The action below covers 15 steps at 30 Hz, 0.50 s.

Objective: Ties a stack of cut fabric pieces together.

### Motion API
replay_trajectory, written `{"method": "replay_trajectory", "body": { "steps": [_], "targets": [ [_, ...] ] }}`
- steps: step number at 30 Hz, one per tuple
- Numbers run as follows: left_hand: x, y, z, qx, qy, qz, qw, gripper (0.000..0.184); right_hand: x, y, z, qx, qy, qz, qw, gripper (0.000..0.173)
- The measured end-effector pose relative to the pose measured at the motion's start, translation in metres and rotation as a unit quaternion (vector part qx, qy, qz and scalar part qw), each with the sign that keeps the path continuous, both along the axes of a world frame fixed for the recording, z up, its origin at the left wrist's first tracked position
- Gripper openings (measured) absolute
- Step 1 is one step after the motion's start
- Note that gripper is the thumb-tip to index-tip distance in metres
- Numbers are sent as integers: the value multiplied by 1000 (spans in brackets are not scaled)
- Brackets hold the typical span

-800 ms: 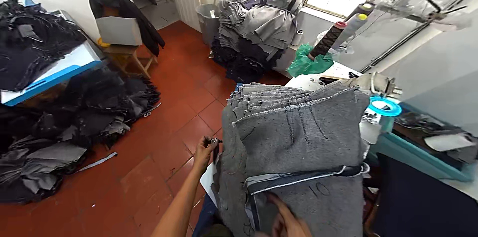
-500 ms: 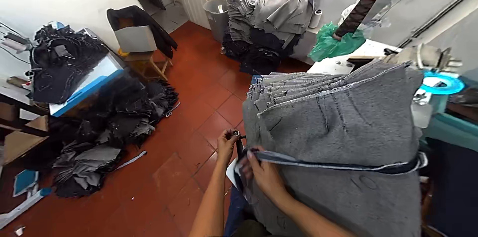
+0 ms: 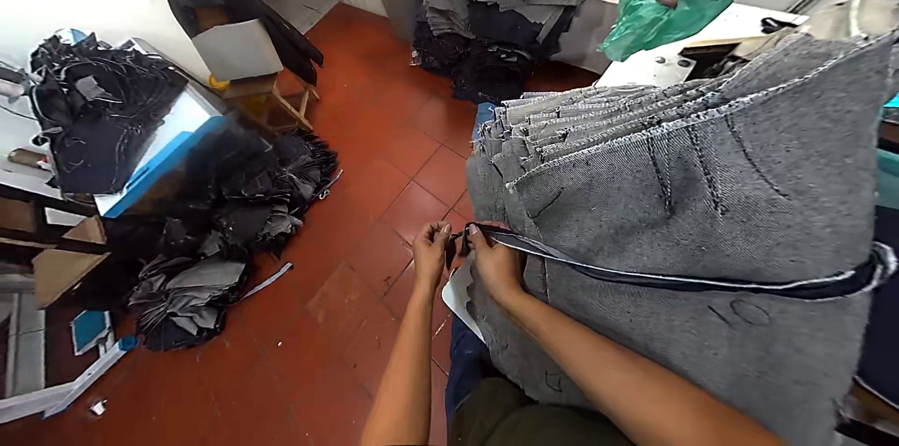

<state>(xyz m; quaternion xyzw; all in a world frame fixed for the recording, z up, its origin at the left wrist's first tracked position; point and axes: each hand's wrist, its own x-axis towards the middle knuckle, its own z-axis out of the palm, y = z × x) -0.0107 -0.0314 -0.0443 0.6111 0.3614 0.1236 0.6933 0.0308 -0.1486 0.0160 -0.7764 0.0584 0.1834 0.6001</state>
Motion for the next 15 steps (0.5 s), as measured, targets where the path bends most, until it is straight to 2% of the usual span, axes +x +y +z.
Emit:
{"method": "replay_trajectory", "body": {
  "steps": [3,5,7,8,10,12,13,15],
  "targets": [
    [5,4,-21,-125,49,-57,989,26,-1,0,-5,35,53,-15,998,23],
    [2,-4,-44,-140,88,-97,982,35,-7,-8,-1,59,82,-2,995,22],
    [-2,-15,-67,-131,109,-111,979,34,-16,-18,10,73,73,31,994,21],
    [-3,-18,-76,-93,118,-120,981,31,-20,-24,17,78,57,62,993,21],
    [0,-12,-80,-6,156,-196,968,30,-28,-36,37,85,37,164,982,22],
    [14,-2,-69,79,251,-309,914,32,-36,-51,59,97,77,298,946,21],
    [21,5,-68,98,284,-332,894,33,-39,-58,70,108,94,364,920,19],
    [31,17,-80,96,271,-290,913,34,-45,-74,84,114,61,459,879,17]
  ]
}}
